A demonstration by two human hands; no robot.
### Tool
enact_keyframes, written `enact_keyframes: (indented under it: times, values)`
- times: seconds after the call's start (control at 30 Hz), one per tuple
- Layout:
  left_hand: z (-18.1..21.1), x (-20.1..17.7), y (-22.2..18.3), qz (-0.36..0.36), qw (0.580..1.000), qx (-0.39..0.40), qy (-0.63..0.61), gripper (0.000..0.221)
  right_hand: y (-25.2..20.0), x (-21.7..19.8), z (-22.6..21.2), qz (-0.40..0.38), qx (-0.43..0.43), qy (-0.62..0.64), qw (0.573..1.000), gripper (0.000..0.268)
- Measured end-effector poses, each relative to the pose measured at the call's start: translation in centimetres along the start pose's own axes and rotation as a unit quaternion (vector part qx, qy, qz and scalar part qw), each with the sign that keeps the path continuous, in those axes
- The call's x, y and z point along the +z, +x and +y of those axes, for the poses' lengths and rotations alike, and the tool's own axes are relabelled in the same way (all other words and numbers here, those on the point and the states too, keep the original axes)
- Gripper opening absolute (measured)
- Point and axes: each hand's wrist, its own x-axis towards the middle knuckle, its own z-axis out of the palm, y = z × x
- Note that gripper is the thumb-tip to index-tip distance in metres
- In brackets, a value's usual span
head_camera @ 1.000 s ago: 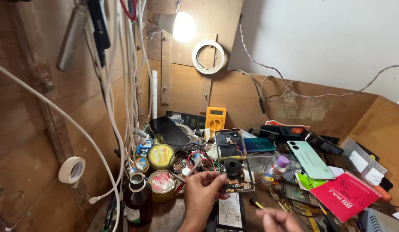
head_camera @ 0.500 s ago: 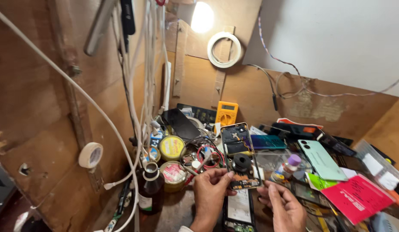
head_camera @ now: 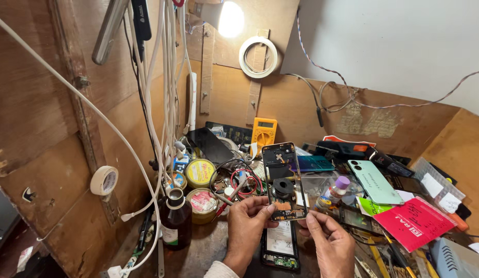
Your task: The person disassembles a mobile phone by prying off the back cover, then disconnects internal components and uses multimeter probes to check points on the circuit board.
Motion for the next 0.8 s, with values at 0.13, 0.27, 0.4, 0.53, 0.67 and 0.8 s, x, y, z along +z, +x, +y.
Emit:
enact_keyframes:
  times: [0.13,0.27,0.4,0.53,0.67,0.8]
  values:
    - [-0.16,0.02,-0.04,-0.01,1.0,-0.008,-0.018,0.025,-0.18,0.09,-0.31,0.01,0.006,0.001,1.0,0.026]
    - [-0.18,-0.06,-0.17,-0.024,0.999,-0.012,-0.029,0.024,-0.41,0.16,-0.49,0.01,0.0,0.014,1.0,0.025]
    - [-0.14,-0.21,-0.17,-0.022,0.999,-0.035,-0.027,0.025,-0.46,0.22,-0.59,0.013,0.006,0.014,1.0,0.024]
    - [-0.21,-0.18,-0.19,-0.033,0.997,-0.046,-0.059,0.026,-0.46,0.19,-0.65,0.014,0.008,0.014,1.0,0.023]
    - [-0.22,-0.23,-0.26,-0.037,0.996,-0.05,-0.067,0.028,-0.55,0.16,-0.59,0.015,0.008,0.013,1.0,0.023]
    - [-0.07,-0.25,-0.35,-0.039,0.996,-0.052,-0.066,0.03,-0.46,0.19,-0.39,0.021,0.012,0.015,1.0,0.023]
